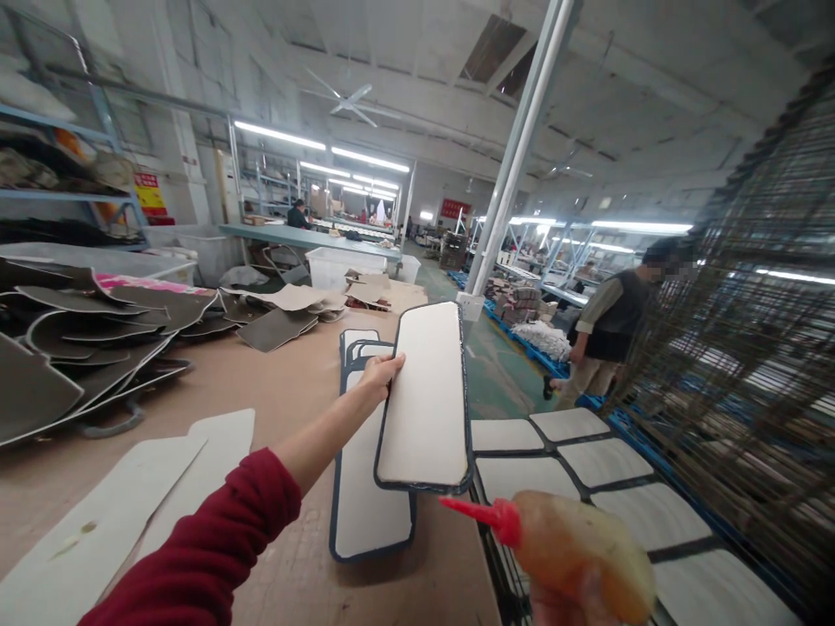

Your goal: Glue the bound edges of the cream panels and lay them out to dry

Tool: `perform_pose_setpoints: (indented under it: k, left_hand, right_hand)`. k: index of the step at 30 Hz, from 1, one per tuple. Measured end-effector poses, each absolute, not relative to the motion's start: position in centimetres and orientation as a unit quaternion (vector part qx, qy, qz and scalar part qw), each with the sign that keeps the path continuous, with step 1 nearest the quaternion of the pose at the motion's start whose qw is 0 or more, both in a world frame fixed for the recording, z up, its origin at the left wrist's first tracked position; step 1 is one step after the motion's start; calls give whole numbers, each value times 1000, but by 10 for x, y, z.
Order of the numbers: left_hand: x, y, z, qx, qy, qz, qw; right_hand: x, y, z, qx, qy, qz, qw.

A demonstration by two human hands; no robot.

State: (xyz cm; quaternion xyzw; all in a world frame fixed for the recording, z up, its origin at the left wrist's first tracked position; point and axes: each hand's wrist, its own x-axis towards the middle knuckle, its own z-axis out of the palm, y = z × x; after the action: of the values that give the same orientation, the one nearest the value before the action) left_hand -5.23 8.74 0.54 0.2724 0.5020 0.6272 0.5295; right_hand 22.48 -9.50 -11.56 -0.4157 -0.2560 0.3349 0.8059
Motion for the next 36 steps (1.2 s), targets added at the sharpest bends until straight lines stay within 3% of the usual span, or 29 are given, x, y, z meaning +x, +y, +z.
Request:
perform_pose_setpoints:
  k: [2,8,25,36]
  left_hand:
    - [-51,88,4,277,502,626,529]
    - [-49,87,0,294,503,610,538]
    - [-46,82,1,300,509,587,554]
    - [-48,84,1,274,513,601,549]
  right_hand:
    - [218,-89,-83,-373,-197,391,818]
    - [231,-77,-24,-331,-290,280,853]
    - [266,-82,-60,-428,-431,225,762]
    - [293,-84,-94,-424,-404,288,758]
